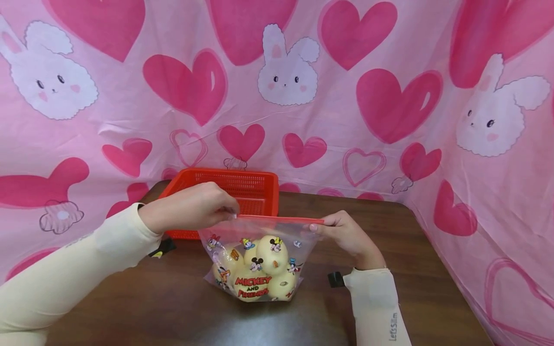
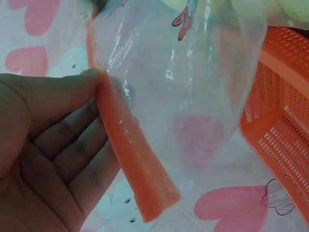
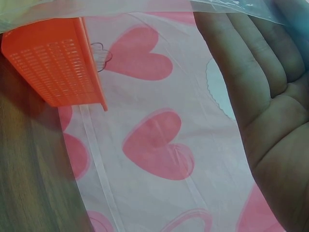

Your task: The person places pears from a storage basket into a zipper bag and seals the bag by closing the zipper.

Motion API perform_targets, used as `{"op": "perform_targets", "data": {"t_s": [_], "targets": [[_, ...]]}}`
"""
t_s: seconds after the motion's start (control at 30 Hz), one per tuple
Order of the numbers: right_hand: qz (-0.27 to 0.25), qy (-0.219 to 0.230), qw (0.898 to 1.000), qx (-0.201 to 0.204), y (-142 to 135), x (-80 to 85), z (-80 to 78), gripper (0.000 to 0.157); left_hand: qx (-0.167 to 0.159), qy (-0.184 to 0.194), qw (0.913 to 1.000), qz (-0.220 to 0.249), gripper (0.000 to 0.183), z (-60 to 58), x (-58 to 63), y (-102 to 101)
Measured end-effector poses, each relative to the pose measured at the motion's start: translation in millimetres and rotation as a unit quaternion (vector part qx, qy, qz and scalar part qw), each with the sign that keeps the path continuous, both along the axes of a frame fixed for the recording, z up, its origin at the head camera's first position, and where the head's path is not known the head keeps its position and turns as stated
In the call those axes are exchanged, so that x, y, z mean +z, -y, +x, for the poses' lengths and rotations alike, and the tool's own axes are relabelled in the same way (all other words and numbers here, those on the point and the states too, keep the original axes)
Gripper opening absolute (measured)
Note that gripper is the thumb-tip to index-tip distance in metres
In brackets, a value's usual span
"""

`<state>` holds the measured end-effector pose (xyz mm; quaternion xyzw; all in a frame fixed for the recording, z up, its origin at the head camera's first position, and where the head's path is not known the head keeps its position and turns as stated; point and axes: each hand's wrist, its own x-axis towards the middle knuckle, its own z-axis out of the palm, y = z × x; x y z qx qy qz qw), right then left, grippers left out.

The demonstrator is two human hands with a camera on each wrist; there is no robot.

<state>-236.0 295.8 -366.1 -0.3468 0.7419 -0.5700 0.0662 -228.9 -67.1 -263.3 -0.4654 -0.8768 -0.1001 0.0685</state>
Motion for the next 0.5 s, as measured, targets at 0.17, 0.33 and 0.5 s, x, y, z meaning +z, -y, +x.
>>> {"op": "perform_targets", "data": {"t_s": [0.17, 0.33, 0.5], "targets": [[0.0, 0.015, 1.0, -0.001, -0.1, 0.1, 0.1, 0.019, 0.007, 0.014, 0.9999, 0.005, 0.011, 0.6, -0.5, 3.6], [0.0, 0.028, 1.0, 0.003, -0.3, -0.6, 0.9, 0.019, 0.012, 0.02, 0.9997, 0.004, 0.011, 0.5, -0.4, 6.7], [0.001, 0.034, 0.999, 0.002, -0.1, -0.2, 1.5, 0.019, 0.017, 0.017, 0.9997, 0.007, 0.012, 0.7, -1.1, 9.9]]}}
